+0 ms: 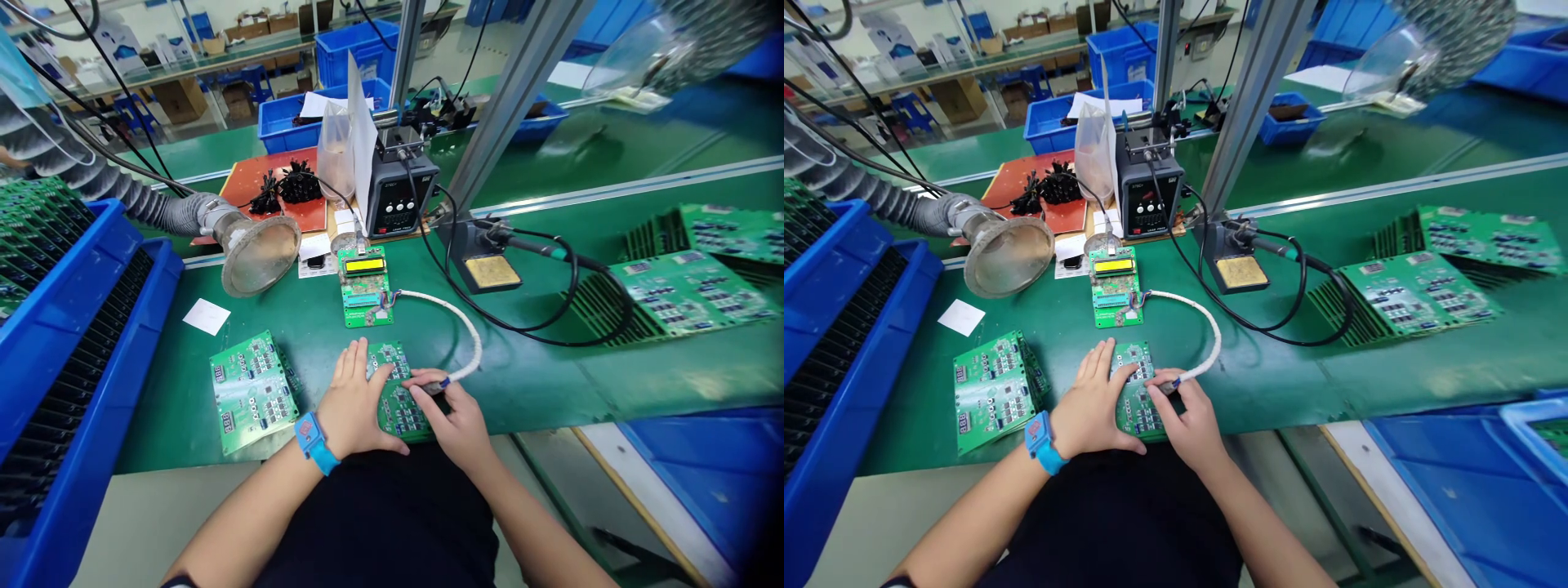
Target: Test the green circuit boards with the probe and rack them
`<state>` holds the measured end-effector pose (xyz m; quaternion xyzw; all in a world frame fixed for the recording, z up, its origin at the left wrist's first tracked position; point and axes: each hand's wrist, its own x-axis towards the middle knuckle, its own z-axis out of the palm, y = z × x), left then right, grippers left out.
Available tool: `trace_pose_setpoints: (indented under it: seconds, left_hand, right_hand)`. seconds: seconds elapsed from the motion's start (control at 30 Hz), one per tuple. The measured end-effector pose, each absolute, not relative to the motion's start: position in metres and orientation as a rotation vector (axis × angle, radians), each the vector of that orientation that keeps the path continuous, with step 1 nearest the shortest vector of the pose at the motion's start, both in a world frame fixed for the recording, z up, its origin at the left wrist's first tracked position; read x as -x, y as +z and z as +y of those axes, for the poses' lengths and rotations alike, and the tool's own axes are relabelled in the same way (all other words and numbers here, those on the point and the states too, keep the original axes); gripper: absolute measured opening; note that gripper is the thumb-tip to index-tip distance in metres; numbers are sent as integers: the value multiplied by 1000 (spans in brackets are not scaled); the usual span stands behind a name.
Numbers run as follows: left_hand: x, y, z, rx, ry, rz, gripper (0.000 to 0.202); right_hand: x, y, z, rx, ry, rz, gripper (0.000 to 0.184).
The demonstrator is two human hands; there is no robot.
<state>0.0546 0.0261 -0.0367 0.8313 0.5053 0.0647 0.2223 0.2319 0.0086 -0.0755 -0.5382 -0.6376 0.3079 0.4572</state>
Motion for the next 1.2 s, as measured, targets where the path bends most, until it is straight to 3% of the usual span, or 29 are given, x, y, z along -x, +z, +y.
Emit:
trace_pose_setpoints:
  seconds: [0.23, 0.43, 0.7, 1.2]
  left_hand:
    - [-30, -3, 9, -2401, 222, 1446, 112]
    - [63, 36, -2, -2500, 223, 1664, 107]
    - [118, 26, -1, -2317, -36, 1777, 97]
    - [124, 22, -4, -2310, 48, 1771, 98]
  right_hand:
    - [-230, -79, 35, 1266, 951, -1210, 20]
    - [-221, -85, 64, 1371, 960, -1380, 23]
    - [-218, -85, 63, 1398, 934, -1486, 18]
    - [-210, -81, 65, 1447, 475, -1709, 12]
